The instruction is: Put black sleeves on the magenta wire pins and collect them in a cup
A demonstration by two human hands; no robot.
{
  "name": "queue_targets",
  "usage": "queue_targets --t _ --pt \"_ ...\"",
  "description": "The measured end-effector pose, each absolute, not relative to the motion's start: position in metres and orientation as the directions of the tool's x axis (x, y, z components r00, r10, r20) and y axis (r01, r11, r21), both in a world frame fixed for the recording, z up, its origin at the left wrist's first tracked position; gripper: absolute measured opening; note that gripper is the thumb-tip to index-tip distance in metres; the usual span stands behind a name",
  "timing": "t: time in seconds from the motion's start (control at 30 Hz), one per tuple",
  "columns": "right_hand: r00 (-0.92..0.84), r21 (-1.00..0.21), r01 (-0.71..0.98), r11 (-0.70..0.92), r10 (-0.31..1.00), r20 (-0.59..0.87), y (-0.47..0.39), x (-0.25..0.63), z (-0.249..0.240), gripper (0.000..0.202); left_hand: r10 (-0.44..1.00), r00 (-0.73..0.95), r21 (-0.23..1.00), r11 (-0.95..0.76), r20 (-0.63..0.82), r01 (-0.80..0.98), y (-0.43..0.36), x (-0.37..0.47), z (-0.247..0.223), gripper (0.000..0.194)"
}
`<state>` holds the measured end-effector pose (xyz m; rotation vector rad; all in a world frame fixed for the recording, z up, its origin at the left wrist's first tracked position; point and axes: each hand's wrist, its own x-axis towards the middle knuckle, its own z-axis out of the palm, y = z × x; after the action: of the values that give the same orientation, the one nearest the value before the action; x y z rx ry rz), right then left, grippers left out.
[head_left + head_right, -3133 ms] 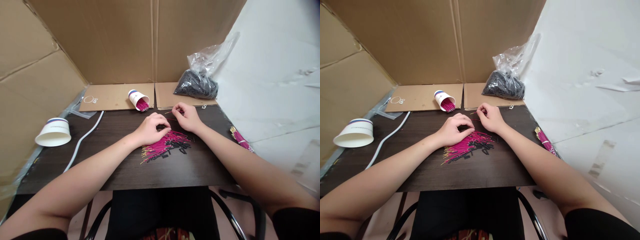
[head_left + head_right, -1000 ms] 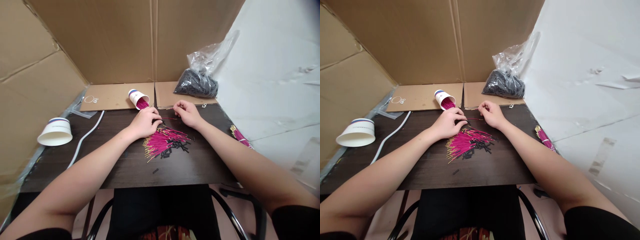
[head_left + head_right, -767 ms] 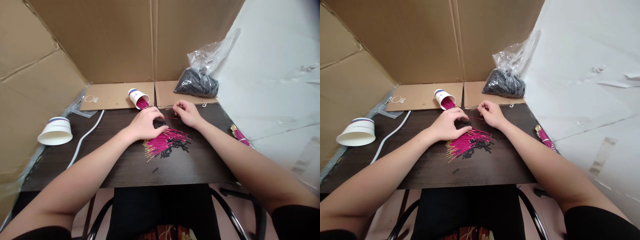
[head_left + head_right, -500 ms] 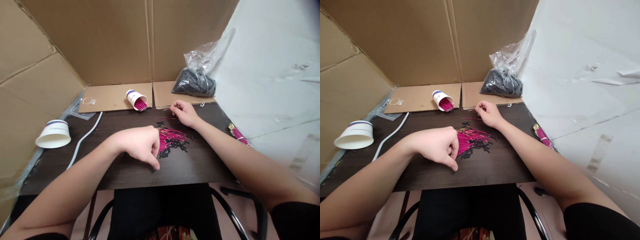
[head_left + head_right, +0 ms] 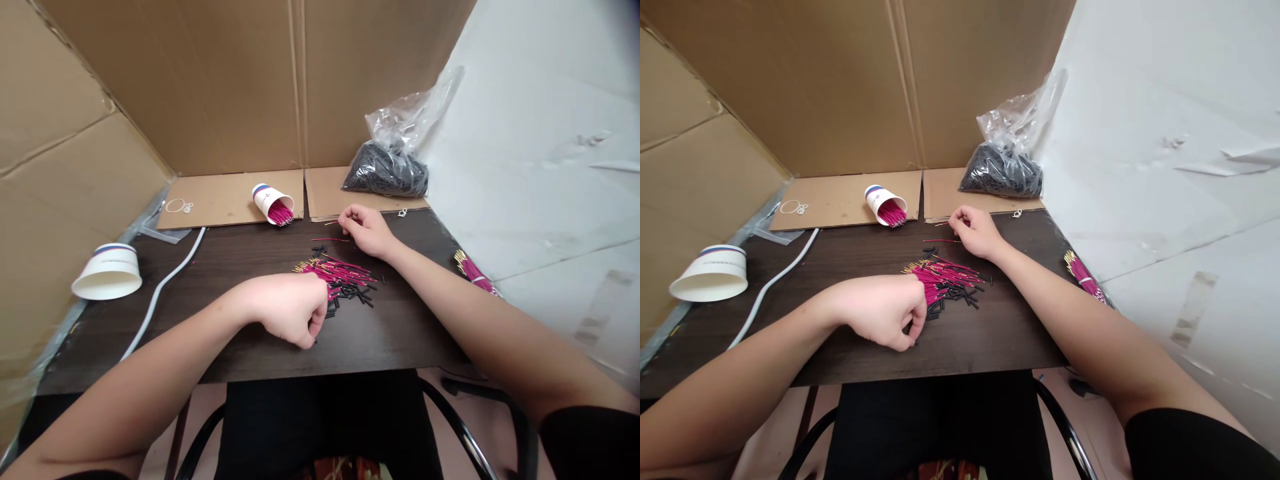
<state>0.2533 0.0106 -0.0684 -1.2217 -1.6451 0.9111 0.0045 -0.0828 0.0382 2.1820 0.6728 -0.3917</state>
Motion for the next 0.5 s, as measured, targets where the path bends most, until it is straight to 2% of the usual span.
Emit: queue_targets --t 0.1,0.23,0.33,0.5 --pt "-0.146 -0.907 0.333 0.259 0.964 0.222 0.01 0.254 -0.068 0.024 0.349 0.811 0.651 -0.483 -0.47 0.586 -0.076 0.003 0.039 0.013" --pt "-0.141 -0.908 0.333 0.256 0.965 0.22 0.01 0.254 -0.068 0.025 0.578 0.766 0.812 -0.283 -0.281 0.511 -0.05 -0.006 0.03 0.008" --pt "-0.137 -0.908 0.333 0.254 0.966 0.22 0.009 0.254 -0.067 0.024 0.75 0.646 0.893 -0.185 -0.142 0.411 -0.027 -0.013 0.015 0.004" --pt "-0.135 -0.917 0.286 0.276 0.96 0.247 0.005 0.252 -0.065 0.029 0.895 0.437 0.956 -0.044 -0.091 0.289 -0.007 -0.008 -0.015 0.013"
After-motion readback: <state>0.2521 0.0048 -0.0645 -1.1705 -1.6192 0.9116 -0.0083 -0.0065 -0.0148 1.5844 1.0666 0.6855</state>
